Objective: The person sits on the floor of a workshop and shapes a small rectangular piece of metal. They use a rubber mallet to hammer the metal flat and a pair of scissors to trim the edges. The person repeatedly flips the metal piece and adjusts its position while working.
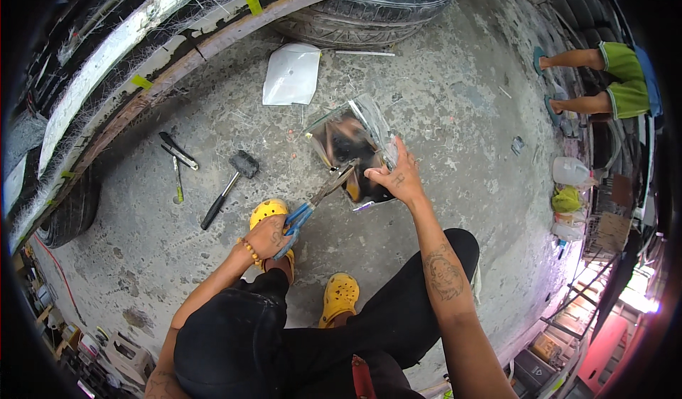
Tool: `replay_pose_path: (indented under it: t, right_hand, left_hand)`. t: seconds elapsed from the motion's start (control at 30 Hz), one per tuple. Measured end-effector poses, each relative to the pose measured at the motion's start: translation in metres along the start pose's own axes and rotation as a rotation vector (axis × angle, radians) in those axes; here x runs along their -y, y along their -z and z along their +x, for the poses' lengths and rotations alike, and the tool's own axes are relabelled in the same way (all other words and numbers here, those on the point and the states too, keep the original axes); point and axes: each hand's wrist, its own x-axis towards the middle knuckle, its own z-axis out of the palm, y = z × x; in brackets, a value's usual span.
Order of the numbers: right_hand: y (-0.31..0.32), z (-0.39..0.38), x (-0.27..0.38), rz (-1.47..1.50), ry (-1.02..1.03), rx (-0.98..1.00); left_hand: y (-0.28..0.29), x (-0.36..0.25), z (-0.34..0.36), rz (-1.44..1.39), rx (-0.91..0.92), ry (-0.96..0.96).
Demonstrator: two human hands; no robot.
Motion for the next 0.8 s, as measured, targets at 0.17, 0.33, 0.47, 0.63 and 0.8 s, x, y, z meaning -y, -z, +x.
replay_pose_path:
  t: [0.17, 0.33, 0.47, 0.63, 0.8]
  right_hand:
    - [0.006, 0.003, 0.001, 0.027, 0.025, -0.007]
    - [0.006, 0.006, -0.007, 0.056, 0.029, 0.005]
    - [0.024, 0.025, -0.016, 0.312, -0.010, 0.184]
    - [0.020, 0.036, -0.039, 0.379, -0.207, 0.312]
    - [-0.011, 0.024, -0.059, 0.924, -0.242, 0.321]
  left_hand:
    - [-0.019, 0.012, 0.007, -0.093, -0.018, 0.003]
    - [-0.010, -0.002, -0.001, -0.198, 0.017, 0.051]
    - [0.007, -0.004, -0.017, -0.156, -0.052, 0.090]
    - [0.026, 0.003, -0.024, 0.027, -0.069, 0.241]
    - [0.021, 0.029, -0.035, -0.085, -0.175, 0.191]
